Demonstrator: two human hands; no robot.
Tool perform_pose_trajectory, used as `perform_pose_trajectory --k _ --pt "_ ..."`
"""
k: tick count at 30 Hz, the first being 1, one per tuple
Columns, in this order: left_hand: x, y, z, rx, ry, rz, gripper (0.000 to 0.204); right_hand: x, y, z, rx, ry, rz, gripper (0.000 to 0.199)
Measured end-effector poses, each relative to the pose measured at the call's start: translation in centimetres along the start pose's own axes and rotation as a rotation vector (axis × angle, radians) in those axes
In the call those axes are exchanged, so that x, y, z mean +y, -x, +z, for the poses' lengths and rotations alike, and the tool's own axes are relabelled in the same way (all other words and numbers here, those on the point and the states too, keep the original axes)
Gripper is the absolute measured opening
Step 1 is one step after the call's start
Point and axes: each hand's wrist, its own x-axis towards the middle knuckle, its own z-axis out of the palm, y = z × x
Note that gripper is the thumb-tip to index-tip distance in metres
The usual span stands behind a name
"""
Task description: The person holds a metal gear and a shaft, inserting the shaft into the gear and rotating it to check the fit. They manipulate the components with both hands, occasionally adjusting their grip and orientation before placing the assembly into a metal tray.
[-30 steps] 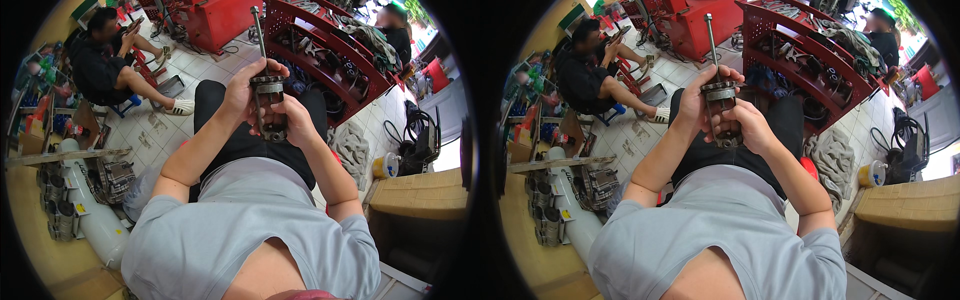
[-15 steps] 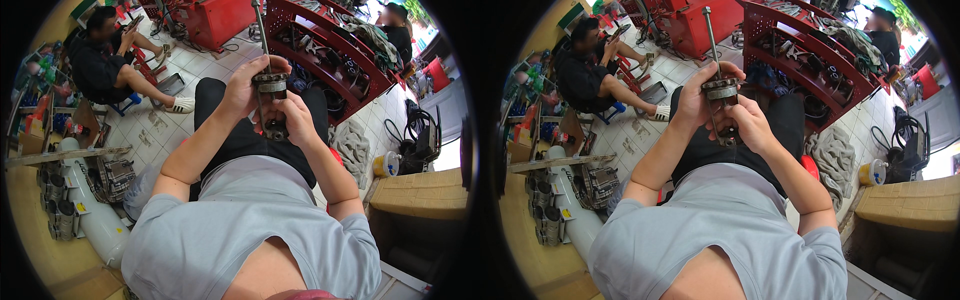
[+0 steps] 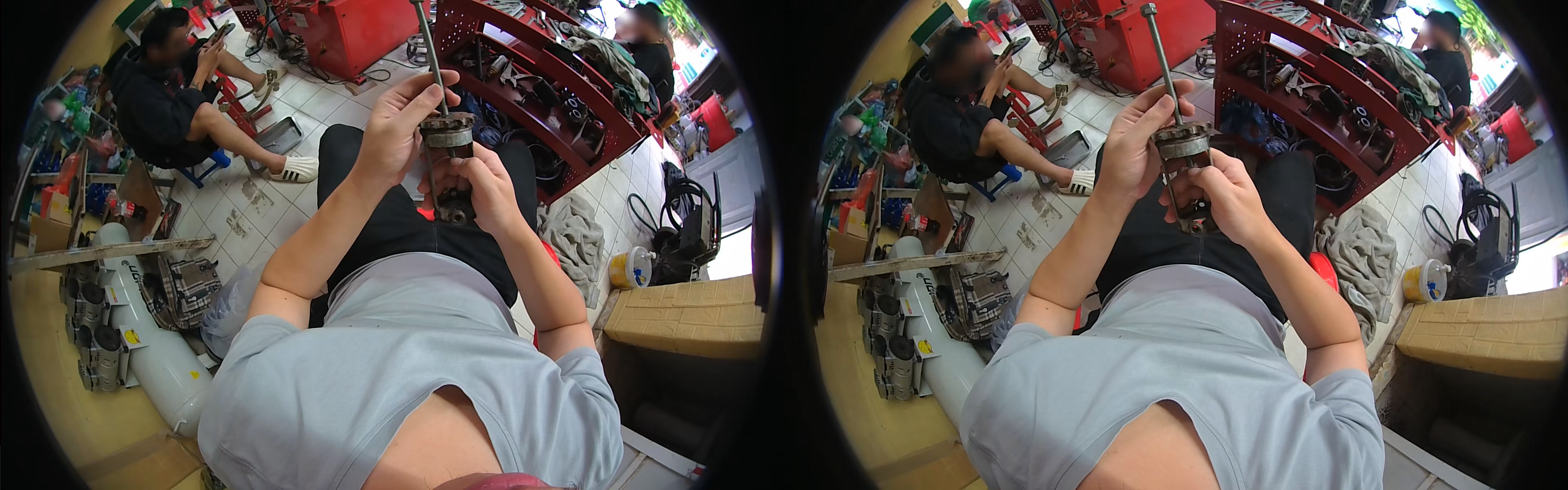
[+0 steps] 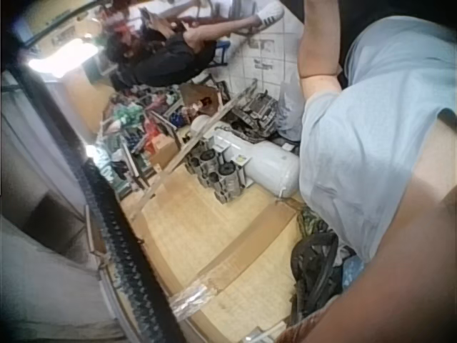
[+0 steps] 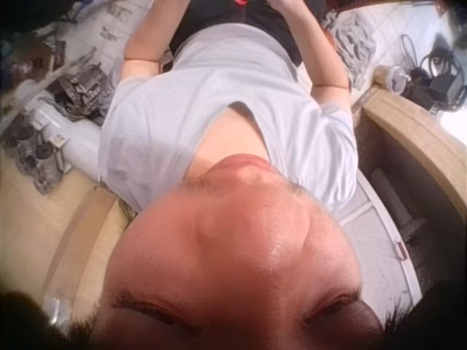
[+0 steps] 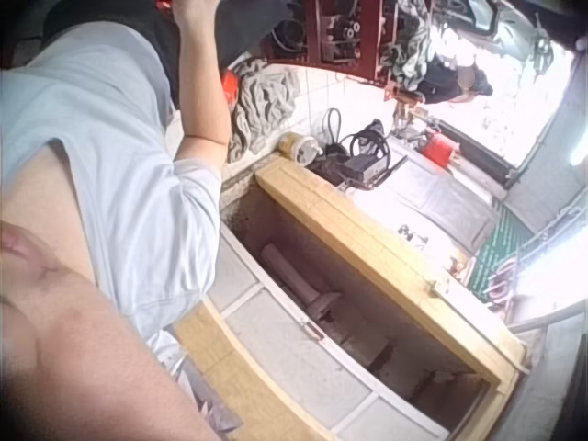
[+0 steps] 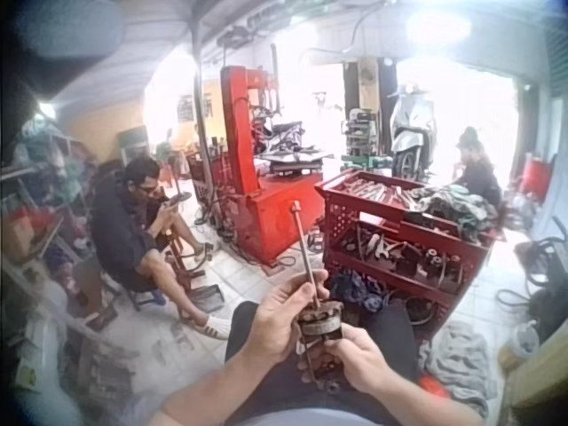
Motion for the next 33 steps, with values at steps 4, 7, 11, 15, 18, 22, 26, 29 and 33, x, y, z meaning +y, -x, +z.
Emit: perform_pose_trajectory --k 4,7,11,15,18,22,26,29,33 --pt "0.1 0.0 0.1 0.021 -0.003 0.007 0.028 0.0 0.0 -0.1 -0.011 0.009 -0.006 0.025" --pt "0.1 0.0 -0.1 0.025 -0.024 0.005 0.028 0.0 0.0 -0.1 -0.023 0.027 -0.012 0.024" --pt "-0.1 -0.4 -1.7 0.001 -0.099 -0.015 0.03 0.2 -0.1 -0.4 -0.077 0.005 -0.019 0.026" --pt "1.8 -0.4 -0.1 -0.032 0.077 -0.171 0.032 0.0 0.1 -0.2 -0.055 0.01 0.007 0.027" --pt "2.0 -0.6 -0.5 -0.123 0.049 -0.159 0.031 -0.1 -0.1 -0.3 -0.021 0.038 -0.018 0.027" --pt "1.2 -0.8 -1.6 -0.114 -0.038 -0.131 0.033 0.1 -0.2 -0.6 -0.038 0.079 -0.055 0.027" --pt "0.7 -0.9 -2.4 -0.112 -0.042 -0.101 0.031 0.1 -0.2 -0.5 -0.057 0.109 -0.072 0.027" --pt "0.5 -0.9 -3.0 -0.114 -0.141 -0.071 0.032 0.1 -0.2 -0.4 -0.056 0.157 -0.09 0.027" --pt "1.5 -0.6 -1.7 -0.068 -0.082 -0.091 0.043 0.2 -0.3 -0.4 -0.051 0.193 -0.099 0.025"
